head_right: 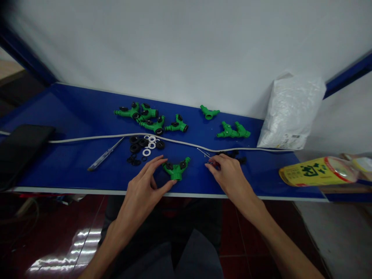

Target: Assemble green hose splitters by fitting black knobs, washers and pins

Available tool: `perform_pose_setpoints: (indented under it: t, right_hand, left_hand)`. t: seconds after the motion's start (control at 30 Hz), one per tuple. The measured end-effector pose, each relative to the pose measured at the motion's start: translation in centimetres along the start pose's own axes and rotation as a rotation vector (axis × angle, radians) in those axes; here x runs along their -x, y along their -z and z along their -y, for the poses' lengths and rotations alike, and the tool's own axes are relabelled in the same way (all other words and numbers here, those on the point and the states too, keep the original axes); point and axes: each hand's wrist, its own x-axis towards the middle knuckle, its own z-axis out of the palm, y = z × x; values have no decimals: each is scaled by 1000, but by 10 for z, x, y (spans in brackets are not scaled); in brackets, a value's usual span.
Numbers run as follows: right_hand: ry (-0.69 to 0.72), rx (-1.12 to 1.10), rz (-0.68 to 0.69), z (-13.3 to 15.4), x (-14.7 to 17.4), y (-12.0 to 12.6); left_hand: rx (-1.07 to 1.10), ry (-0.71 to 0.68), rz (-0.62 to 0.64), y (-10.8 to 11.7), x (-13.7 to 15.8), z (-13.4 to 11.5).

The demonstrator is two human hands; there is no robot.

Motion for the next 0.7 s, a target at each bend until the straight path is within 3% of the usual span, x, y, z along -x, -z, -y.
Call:
perform_pose_setpoints:
  t: [0.17, 0.37, 0.47, 0.7]
  right_hand:
    - [-3, 31, -2, 0, -4, -8]
    - [0, 105, 108, 6, -8, -11]
    - [-29, 89, 61, 10, -8, -8]
    - [-12, -329, -80, 54, -10, 16]
  left_hand:
    - [-1, -11, -10, -1, 0, 1]
    - [25, 9, 5, 0, 0, 0]
    - [25, 24, 20, 1, 0, 0]
    - [188, 13, 11, 7, -6, -2]
